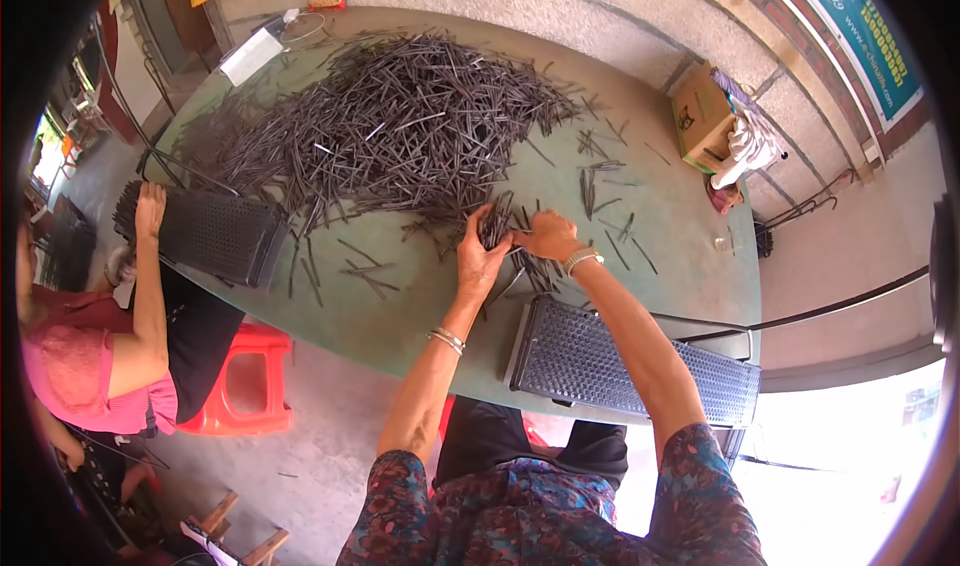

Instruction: Sorting and inserting small metal rods into a perforated grid at a manual assembly workstation.

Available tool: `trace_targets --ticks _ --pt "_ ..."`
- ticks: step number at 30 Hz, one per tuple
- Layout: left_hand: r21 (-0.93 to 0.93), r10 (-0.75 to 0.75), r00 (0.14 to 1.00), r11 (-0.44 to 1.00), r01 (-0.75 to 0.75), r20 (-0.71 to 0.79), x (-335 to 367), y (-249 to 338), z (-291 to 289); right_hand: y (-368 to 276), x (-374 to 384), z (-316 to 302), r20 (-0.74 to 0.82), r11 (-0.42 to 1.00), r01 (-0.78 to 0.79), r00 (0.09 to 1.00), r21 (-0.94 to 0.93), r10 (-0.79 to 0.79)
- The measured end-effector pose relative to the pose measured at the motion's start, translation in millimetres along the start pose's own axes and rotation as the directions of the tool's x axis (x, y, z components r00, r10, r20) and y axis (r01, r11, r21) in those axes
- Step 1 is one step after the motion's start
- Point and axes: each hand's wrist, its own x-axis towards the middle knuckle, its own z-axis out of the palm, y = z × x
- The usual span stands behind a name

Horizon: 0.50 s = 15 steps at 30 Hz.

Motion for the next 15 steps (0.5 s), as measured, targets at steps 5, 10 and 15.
trace_targets --ticks 5,10,15 --pt "0.093 -0.164 0.986 0.982 0.166 -0.029 7.0 -1.3 -9.4 -14.5 -7.2 9.0 0.014 0.983 -0.024 1.0 -0.183 0.027" --pt "-0.743 -0.636 0.77 0.491 0.456 0.052 17.7 0.4 -30.3 -23.1 -6.1 9.9 0.072 0.962 -0.027 0.996 -0.27 0.048" --pt "-0.828 -0.64 0.725 0.245 0.504 0.252 15.1 7.9 -23.2 -21.4 -2.5 22.8 0.013 0.985 -0.1 0.995 -0.139 0.103"
